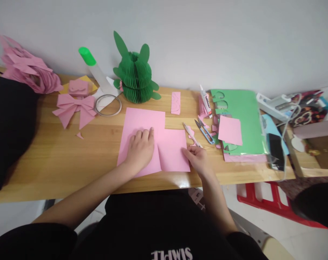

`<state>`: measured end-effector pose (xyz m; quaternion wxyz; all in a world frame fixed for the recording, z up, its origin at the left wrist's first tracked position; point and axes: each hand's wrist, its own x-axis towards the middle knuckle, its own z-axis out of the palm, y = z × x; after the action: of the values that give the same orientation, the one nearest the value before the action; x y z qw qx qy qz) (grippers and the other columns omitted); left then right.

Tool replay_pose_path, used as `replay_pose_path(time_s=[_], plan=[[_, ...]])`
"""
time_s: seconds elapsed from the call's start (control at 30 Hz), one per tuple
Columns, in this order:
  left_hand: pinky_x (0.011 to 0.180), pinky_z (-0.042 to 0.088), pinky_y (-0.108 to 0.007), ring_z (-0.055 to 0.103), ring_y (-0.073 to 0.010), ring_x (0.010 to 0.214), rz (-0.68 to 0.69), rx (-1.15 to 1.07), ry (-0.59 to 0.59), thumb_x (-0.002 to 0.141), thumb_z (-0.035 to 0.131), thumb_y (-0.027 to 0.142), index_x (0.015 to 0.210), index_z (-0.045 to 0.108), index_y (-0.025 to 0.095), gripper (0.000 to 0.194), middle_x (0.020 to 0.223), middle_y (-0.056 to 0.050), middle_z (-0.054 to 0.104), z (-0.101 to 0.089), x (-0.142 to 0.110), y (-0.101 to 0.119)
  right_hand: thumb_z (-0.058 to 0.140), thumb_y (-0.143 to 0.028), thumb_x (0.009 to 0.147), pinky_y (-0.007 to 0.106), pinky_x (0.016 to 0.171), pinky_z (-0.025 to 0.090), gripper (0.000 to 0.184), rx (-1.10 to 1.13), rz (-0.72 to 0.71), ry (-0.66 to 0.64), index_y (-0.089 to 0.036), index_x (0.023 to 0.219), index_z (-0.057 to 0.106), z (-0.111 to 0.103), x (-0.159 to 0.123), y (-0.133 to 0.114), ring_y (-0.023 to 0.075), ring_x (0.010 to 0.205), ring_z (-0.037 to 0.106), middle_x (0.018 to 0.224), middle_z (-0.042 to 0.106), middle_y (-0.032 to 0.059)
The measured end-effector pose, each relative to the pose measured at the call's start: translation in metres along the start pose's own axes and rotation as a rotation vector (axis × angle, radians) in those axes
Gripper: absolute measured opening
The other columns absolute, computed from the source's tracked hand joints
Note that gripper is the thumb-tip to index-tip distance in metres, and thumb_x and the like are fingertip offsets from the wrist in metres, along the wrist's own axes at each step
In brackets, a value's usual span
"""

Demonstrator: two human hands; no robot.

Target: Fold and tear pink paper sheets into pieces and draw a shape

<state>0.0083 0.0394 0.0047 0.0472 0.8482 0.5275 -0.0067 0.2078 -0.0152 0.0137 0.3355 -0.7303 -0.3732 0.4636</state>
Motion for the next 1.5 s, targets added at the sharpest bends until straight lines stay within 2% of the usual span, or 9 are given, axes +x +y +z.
replay_pose_path(time_s=[0.13, 0.33, 0.47, 0.63, 0.8, 0.93, 1.07, 1.3, 1.5], plan=[[0.073, 0.041, -0.044, 0.053, -0.0343, 0.096, -0.088, -0.025, 0.031, 0.096, 0.034, 0.021, 0.14, 0.044, 0.007, 0.048, 0.101, -0.02, 0.058, 0.003, -0.005, 0.007, 0.066, -0.055, 0.062, 0.023, 0.041, 0.019, 0.042, 0.027, 0.013, 0.018, -0.02, 0.048, 0.048, 0.0, -0.003, 0.005, 0.0077, 0.042, 0.029, 0.041, 0.039, -0.005], [0.072, 0.04, -0.044, 0.052, -0.0337, 0.094, -0.101, -0.03, 0.053, 0.096, 0.032, 0.021, 0.138, 0.048, 0.006, 0.047, 0.1, -0.02, 0.058, 0.007, -0.006, 0.007, 0.066, -0.051, 0.063, 0.023, 0.042, 0.02, 0.038, 0.084, 0.026, 0.031, -0.02, 0.05, 0.047, 0.0, -0.001, 0.016, 0.0075, 0.042, 0.029, 0.043, 0.039, -0.0059], [0.072, 0.04, -0.044, 0.052, -0.0329, 0.092, -0.104, -0.052, 0.083, 0.095, 0.034, 0.022, 0.136, 0.049, 0.006, 0.046, 0.099, -0.02, 0.058, 0.008, -0.007, 0.006, 0.067, -0.056, 0.063, 0.023, 0.041, 0.021, 0.043, 0.115, 0.02, 0.025, -0.021, 0.05, 0.045, -0.004, -0.004, 0.016, 0.0075, 0.042, 0.029, 0.044, 0.04, -0.0057], [0.069, 0.041, -0.042, 0.056, -0.0301, 0.087, -0.012, -0.079, 0.16, 0.092, 0.032, 0.012, 0.123, 0.06, 0.008, 0.042, 0.09, -0.018, 0.062, 0.011, -0.009, 0.003, 0.07, -0.062, 0.062, 0.023, 0.038, 0.024, 0.047, 0.087, 0.096, -0.052, -0.019, 0.051, 0.053, -0.011, -0.014, 0.007, 0.0085, 0.039, 0.035, 0.042, 0.044, -0.0046], [0.067, 0.044, -0.039, 0.059, -0.0272, 0.082, 0.051, -0.093, 0.168, 0.089, 0.035, 0.009, 0.113, 0.064, 0.01, 0.038, 0.084, -0.014, 0.063, 0.015, -0.011, -0.001, 0.073, -0.061, 0.057, 0.025, 0.038, 0.037, 0.047, 0.123, 0.183, -0.058, -0.02, 0.053, 0.052, -0.012, -0.022, 0.014, 0.0117, 0.037, 0.046, 0.043, 0.05, -0.004], [0.066, 0.044, -0.039, 0.059, -0.0272, 0.082, 0.059, -0.082, 0.187, 0.089, 0.035, 0.009, 0.113, 0.063, 0.009, 0.037, 0.086, -0.014, 0.063, 0.017, -0.011, -0.002, 0.071, -0.058, 0.063, 0.023, 0.039, 0.031, 0.044, 0.126, 0.121, -0.018, -0.019, 0.055, 0.053, -0.012, -0.024, 0.026, 0.0103, 0.037, 0.045, 0.043, 0.051, -0.0036], [0.066, 0.044, -0.038, 0.06, -0.0261, 0.082, 0.064, -0.085, 0.203, 0.088, 0.037, 0.008, 0.113, 0.062, 0.009, 0.036, 0.086, -0.014, 0.063, 0.018, -0.011, -0.003, 0.074, -0.055, 0.062, 0.023, 0.039, 0.027, 0.042, 0.129, 0.102, 0.019, -0.019, 0.054, 0.053, -0.013, -0.024, 0.033, 0.0099, 0.036, 0.043, 0.042, 0.05, -0.0042], [0.066, 0.044, -0.036, 0.059, -0.0246, 0.082, 0.057, -0.138, 0.201, 0.088, 0.036, 0.008, 0.113, 0.063, 0.01, 0.036, 0.088, -0.013, 0.064, 0.019, -0.011, -0.004, 0.075, -0.049, 0.063, 0.022, 0.037, 0.028, 0.038, 0.24, 0.112, 0.042, -0.019, 0.054, 0.055, -0.014, -0.03, 0.031, 0.0115, 0.034, 0.047, 0.038, 0.056, -0.0007], [0.069, 0.047, -0.04, 0.058, -0.0275, 0.083, 0.044, -0.229, 0.205, 0.085, 0.039, 0.008, 0.111, 0.063, 0.01, 0.035, 0.089, -0.014, 0.063, 0.019, -0.012, -0.004, 0.08, -0.046, 0.057, 0.019, 0.032, 0.027, 0.041, 0.405, 0.135, 0.064, -0.019, 0.05, 0.049, -0.02, -0.03, 0.032, 0.0065, 0.03, 0.038, 0.036, 0.047, -0.0068]])
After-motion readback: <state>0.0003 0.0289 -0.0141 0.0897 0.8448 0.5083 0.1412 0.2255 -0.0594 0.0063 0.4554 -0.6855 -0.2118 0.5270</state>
